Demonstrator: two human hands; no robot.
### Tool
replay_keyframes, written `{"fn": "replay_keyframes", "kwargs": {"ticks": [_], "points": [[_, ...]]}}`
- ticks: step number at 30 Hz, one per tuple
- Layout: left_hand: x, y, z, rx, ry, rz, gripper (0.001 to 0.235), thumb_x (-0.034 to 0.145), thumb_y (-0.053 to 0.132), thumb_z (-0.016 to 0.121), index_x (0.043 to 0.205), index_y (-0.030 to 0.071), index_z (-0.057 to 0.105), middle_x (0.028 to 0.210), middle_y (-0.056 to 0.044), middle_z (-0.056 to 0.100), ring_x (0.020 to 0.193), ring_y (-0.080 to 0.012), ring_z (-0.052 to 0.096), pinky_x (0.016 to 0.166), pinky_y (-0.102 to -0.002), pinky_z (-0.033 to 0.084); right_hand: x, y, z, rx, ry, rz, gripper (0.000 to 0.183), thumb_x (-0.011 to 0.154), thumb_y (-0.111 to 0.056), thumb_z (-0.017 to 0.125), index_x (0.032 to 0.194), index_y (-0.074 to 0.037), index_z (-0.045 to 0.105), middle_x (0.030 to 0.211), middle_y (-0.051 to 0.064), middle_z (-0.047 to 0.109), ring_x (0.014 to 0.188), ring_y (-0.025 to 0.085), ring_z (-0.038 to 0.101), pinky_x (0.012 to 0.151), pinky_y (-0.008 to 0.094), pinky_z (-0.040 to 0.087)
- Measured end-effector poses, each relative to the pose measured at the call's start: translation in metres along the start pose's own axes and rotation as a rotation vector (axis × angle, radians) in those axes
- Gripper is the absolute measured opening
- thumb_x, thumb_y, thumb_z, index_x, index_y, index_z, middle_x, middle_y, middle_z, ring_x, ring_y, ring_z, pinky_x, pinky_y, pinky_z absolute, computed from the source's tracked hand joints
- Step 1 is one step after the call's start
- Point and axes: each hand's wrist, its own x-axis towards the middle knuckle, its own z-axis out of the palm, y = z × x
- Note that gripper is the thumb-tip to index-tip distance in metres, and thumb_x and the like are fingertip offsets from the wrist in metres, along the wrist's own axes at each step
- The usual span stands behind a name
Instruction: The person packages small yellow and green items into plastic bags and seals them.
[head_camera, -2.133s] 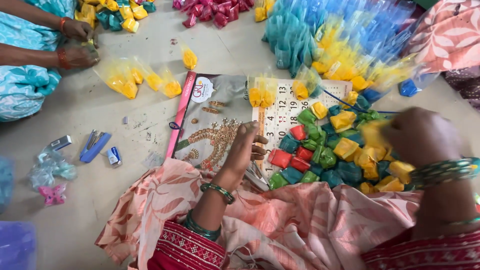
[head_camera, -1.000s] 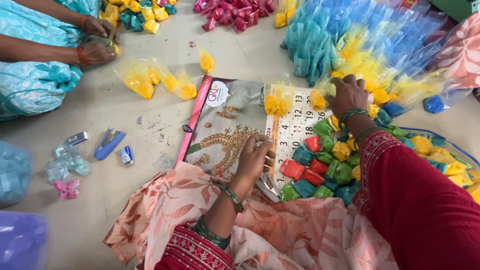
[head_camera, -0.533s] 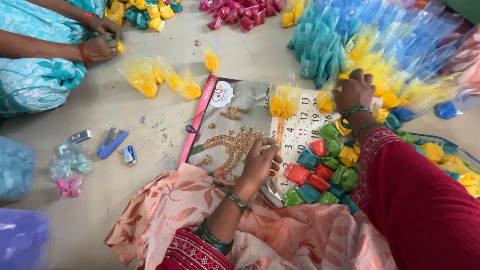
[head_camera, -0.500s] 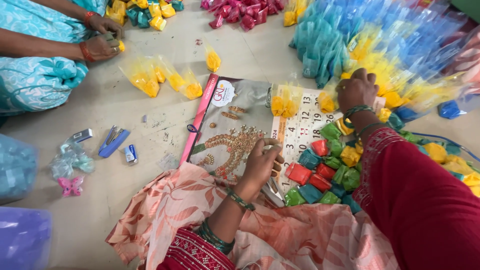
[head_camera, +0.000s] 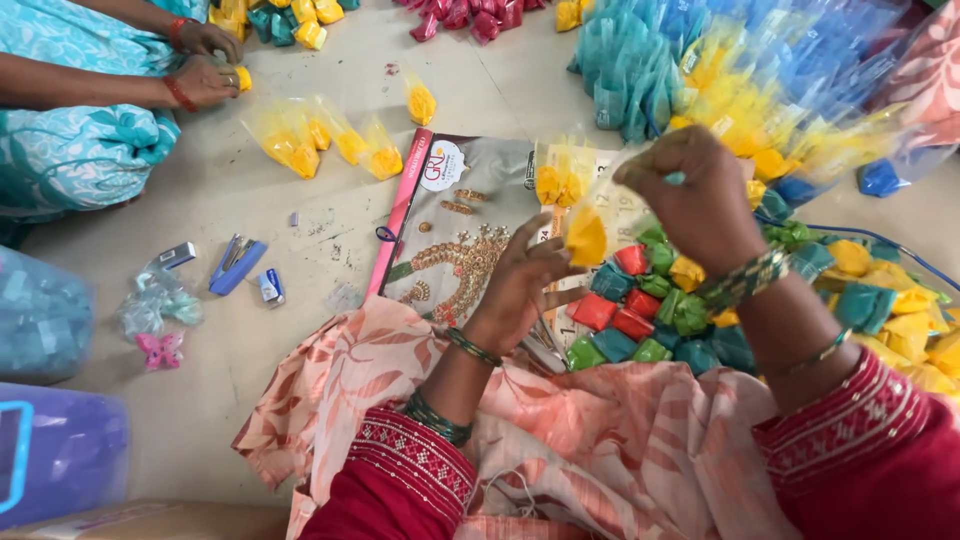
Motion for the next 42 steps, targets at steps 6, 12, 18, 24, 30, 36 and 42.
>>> {"fn": "replay_keyframes", "kwargs": {"ticks": [6,12,18,24,30,36,42], "points": [[0.009,-0.029,-0.029,-0.056,-0.126,0.185,0.03,0.095,-0.012,0.065,0.121,-0.003,0.054,0.119,-0.013,0.064,0.107,-0.0275,0.071,0.096,-0.041,0.063,-0.036,-0.027,-0.017,0.116,-0.05,-0.086,0.015,0.093,-0.013,0.073,0.106,-0.009,0.08,0.105,0.01,0.071,0.106,0.024,0.062,0.094,0.037,0.049],[0.004,-0.017,-0.006,-0.058,-0.078,0.189,0.034,0.092,-0.007,0.061,0.124,0.004,0.061,0.106,-0.012,0.069,0.092,-0.0245,0.075,0.083,-0.033,0.064,-0.04,-0.054,-0.017,0.285,-0.056,-0.016,0.017,0.094,-0.013,0.073,0.105,-0.001,0.077,0.106,0.01,0.071,0.103,0.02,0.063,0.089,0.033,0.051],[0.011,-0.02,-0.009,0.16,0.007,0.05,0.021,0.103,0.012,0.055,0.102,-0.004,0.067,0.087,-0.014,0.075,0.073,-0.0202,0.074,0.068,-0.028,0.062,-0.034,-0.062,-0.024,0.439,-0.125,0.198,0.021,0.099,-0.018,0.067,0.108,-0.001,0.075,0.101,0.005,0.07,0.09,0.016,0.064,0.076,0.029,0.053],[0.02,-0.028,-0.024,0.326,0.016,0.137,0.023,0.103,0.015,0.058,0.09,-0.003,0.065,0.073,-0.012,0.07,0.06,-0.0178,0.07,0.056,-0.028,0.059,-0.044,-0.067,-0.027,0.087,-0.132,0.081,0.026,0.086,-0.024,0.082,0.103,-0.004,0.078,0.11,0.004,0.054,0.087,0.017,0.057,0.071,0.031,0.051],[0.013,-0.019,-0.017,0.397,0.021,0.05,0.019,0.099,0.015,0.061,0.091,-0.001,0.068,0.072,-0.008,0.069,0.06,-0.0153,0.07,0.054,-0.029,0.059,-0.056,-0.073,-0.021,-0.066,0.118,-0.215,0.011,0.091,-0.014,0.082,0.101,-0.008,0.08,0.103,0.006,0.056,0.106,0.025,0.051,0.098,0.04,0.038],[0.007,-0.015,-0.009,0.374,0.003,-0.006,0.012,0.098,0.012,0.063,0.096,0.001,0.068,0.087,-0.007,0.072,0.071,-0.0146,0.074,0.059,-0.028,0.061,-0.062,-0.083,-0.024,-0.138,0.125,-0.269,0.009,0.091,-0.011,0.08,0.099,-0.009,0.081,0.108,0.006,0.06,0.112,0.027,0.05,0.103,0.042,0.038],[0.009,-0.022,-0.022,0.268,-0.1,-0.128,0.019,0.101,0.014,0.061,0.1,-0.005,0.066,0.093,-0.016,0.075,0.07,-0.0226,0.075,0.063,-0.031,0.063,-0.052,-0.078,-0.049,-0.048,-0.048,-0.21,0.02,0.084,-0.022,0.084,0.099,-0.009,0.08,0.114,0.009,0.059,0.114,0.027,0.053,0.098,0.039,0.044]]}}
